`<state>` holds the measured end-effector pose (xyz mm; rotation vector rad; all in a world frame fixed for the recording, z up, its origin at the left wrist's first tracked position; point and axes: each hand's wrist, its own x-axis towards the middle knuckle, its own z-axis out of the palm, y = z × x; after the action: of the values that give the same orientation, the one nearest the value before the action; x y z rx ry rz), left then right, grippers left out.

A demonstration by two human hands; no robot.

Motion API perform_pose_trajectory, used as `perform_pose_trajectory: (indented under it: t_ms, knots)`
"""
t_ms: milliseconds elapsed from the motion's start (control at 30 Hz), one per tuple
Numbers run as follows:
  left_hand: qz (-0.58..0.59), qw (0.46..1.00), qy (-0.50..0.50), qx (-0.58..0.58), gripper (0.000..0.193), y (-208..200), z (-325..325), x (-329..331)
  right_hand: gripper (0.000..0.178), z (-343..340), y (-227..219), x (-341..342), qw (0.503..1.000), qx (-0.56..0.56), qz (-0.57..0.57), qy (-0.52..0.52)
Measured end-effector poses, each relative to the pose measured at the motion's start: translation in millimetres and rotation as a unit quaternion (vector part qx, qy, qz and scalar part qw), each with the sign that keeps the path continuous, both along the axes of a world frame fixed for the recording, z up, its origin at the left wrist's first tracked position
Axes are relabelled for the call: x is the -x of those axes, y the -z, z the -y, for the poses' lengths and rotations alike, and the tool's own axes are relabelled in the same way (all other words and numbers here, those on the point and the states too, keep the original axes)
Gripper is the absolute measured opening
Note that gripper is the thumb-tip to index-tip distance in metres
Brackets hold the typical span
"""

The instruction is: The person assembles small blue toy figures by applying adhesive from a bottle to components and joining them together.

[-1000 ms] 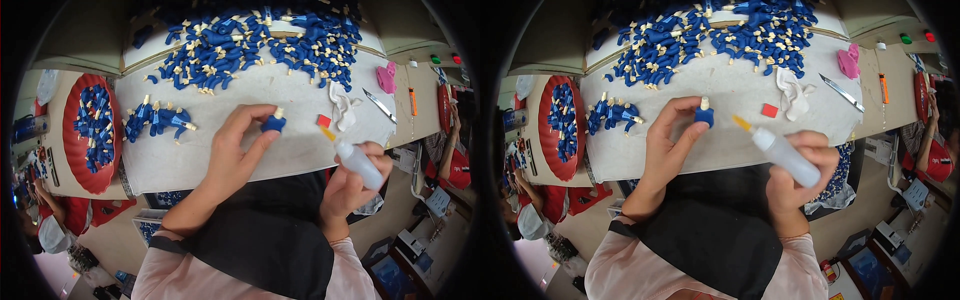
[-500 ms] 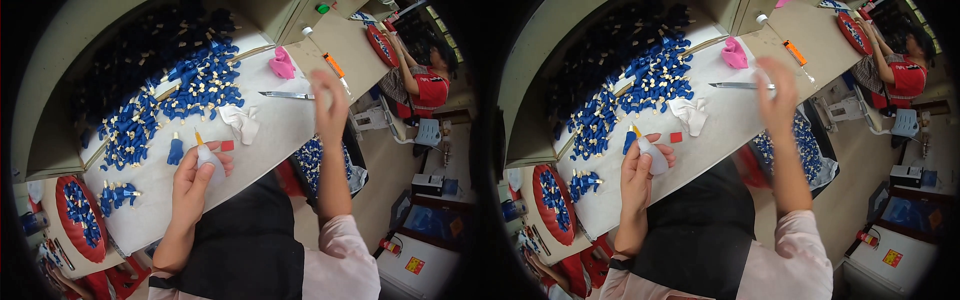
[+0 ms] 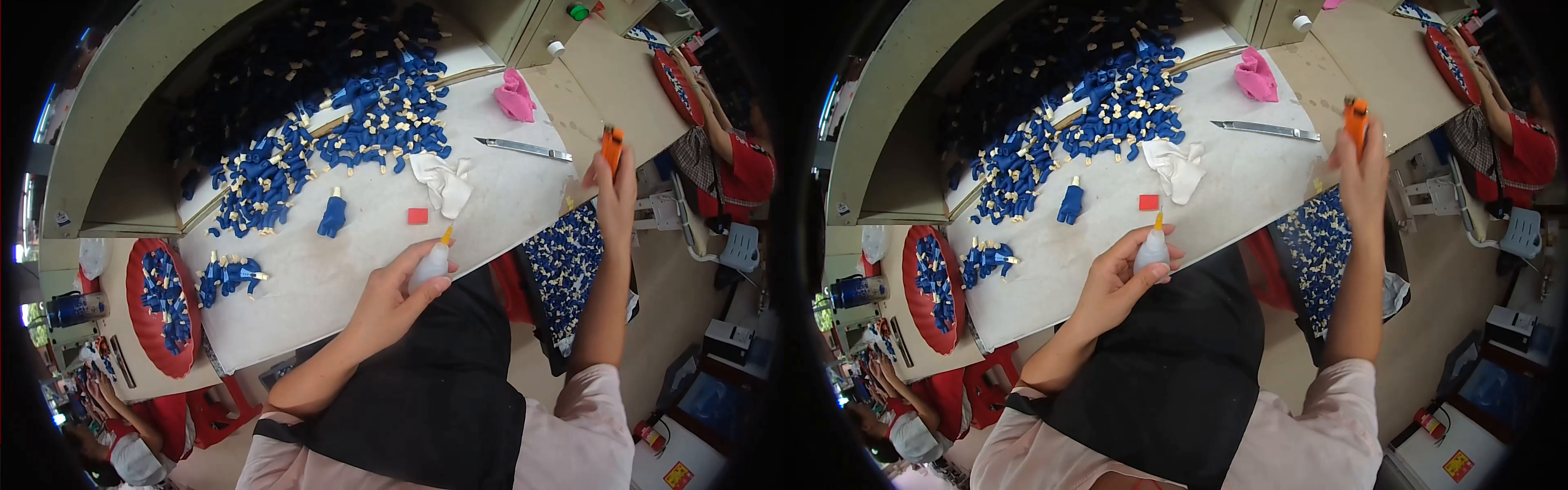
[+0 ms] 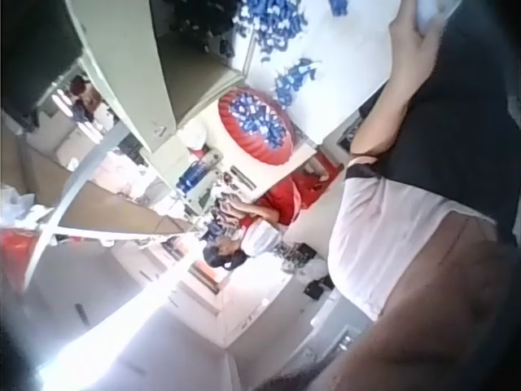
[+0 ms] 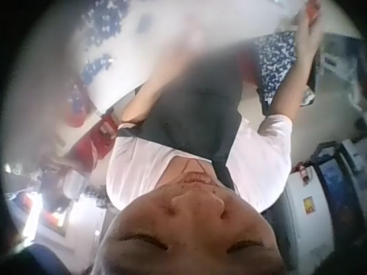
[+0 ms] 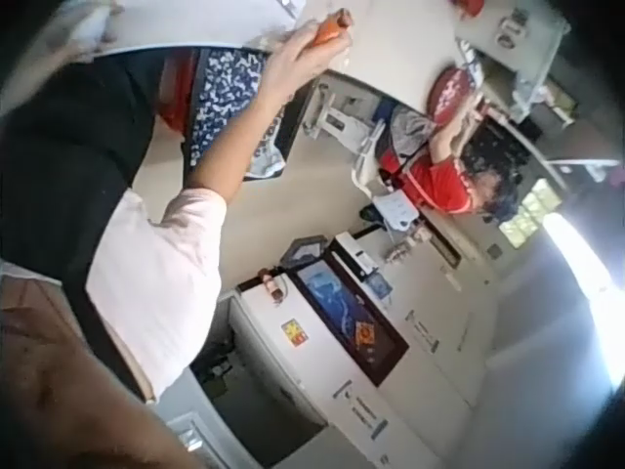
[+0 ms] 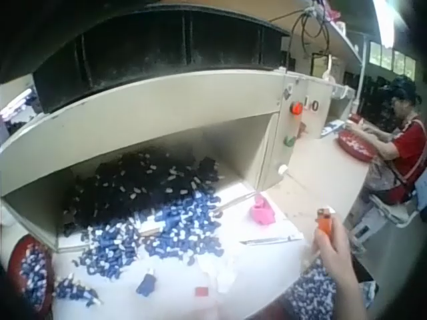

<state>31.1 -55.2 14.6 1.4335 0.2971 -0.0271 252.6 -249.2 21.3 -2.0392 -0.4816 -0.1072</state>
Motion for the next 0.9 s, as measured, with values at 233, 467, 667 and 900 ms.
perform_pose_trajectory:
  t_ms: [233,467,667,900]
  knots:
    - [-0.015,0.998,0.061,-0.015,0.036,3.4,19.6,16.9,0.018,-19.2,45.0,155.4,0.893,-0.227,-0.353,-0.164]
    - [-0.05,0.995,0.063,-0.06,0.034,15.5,26.9,39.1,0.035,-29.8,69.8,163.9,0.889,-0.249,-0.345,-0.168]
    - [-0.051,0.994,0.057,-0.082,0.032,24.9,33.4,48.8,0.04,-38.0,67.1,168.7,0.955,-0.132,-0.233,-0.128]
    - [-0.032,0.995,0.044,-0.083,0.031,27.7,35.8,51.3,0.043,-37.3,65.2,174.1,0.963,-0.115,-0.206,-0.13]
